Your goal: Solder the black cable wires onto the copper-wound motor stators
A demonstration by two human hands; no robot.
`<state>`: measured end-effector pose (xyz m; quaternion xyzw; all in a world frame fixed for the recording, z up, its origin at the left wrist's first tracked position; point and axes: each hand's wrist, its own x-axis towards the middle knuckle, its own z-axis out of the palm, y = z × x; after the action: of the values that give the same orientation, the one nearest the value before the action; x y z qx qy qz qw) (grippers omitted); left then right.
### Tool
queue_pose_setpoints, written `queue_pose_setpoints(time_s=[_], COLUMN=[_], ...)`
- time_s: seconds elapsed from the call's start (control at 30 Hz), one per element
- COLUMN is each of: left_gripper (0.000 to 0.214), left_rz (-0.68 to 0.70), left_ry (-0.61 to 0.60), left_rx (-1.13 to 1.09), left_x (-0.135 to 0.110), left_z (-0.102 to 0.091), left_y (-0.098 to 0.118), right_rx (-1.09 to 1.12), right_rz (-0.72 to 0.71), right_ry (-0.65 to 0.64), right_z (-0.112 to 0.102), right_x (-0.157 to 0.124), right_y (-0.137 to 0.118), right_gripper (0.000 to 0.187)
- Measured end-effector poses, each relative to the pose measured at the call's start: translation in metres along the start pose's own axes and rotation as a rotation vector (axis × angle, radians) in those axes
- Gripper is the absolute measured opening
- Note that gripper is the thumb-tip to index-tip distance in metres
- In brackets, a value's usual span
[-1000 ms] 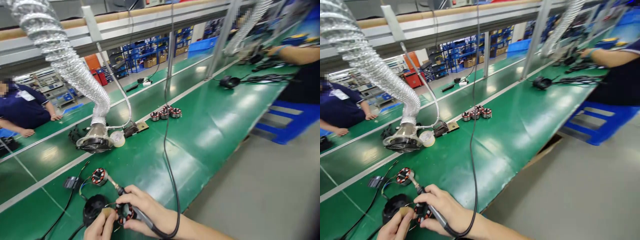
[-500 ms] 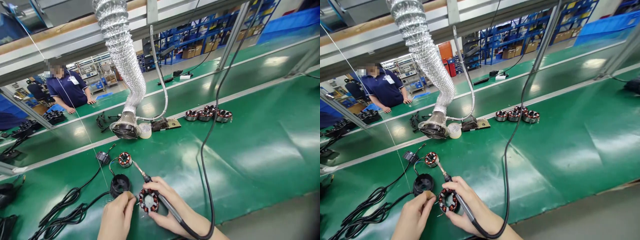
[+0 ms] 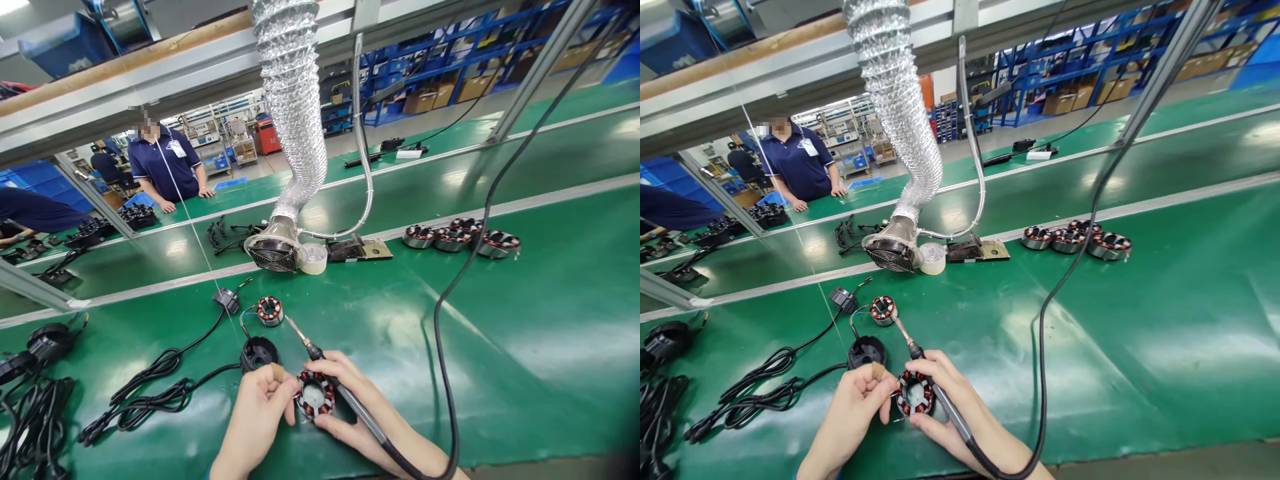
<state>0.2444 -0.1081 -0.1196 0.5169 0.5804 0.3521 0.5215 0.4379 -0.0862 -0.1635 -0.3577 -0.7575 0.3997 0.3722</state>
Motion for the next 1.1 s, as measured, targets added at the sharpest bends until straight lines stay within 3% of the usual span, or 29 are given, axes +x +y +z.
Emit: queue_pose_setpoints(time_s=[0.13,0.3,0.4,0.5,0.57,0.63,0.8,0.97,1.1], left_gripper=[0.039,0.04,0.042,0.048,0.05,0.05,0.04,0.023,0.023], left_rz=[0.04,0.068,0.064,0.098,0.161,0.222,0.139,0.007,-0.022], left_ry=[0.043,-0.099,-0.053,0.138,0.322,0.422,0.276,0.096,-0.043], left_rx=[-0.011,-0.175,-0.186,0.08,0.391,0.698,1.182,1.17,1.034], left_x=[-0.005,-0.015,-0.009,0.009,0.028,0.053,0.136,0.2,0.21], left_z=[-0.013,-0.058,-0.086,-0.113,-0.131,-0.147,-0.159,-0.141,-0.145], left_y=[0.014,0.038,0.043,0.045,0.052,0.061,0.082,0.073,0.065], right_rx=[-0.051,-0.109,-0.119,-0.141,-0.164,-0.191,-0.255,-0.312,-0.309], right_rz=[0.012,-0.001,-0.013,-0.022,-0.028,-0.045,-0.091,-0.101,-0.109], right_ry=[0.004,0.041,0.065,0.111,0.153,0.193,0.219,0.232,0.233], right_z=[0.002,0.002,0.003,0.007,0.011,0.015,0.019,0.018,0.017], right_x=[-0.003,-0.004,0.0,0.005,0.008,0.009,0.01,0.011,0.011], right_y=[0.006,0.009,0.007,0.008,0.011,0.014,0.019,0.019,0.017], right_gripper=[0.052,0.049,0.045,0.044,0.044,0.044,0.045,0.046,0.045])
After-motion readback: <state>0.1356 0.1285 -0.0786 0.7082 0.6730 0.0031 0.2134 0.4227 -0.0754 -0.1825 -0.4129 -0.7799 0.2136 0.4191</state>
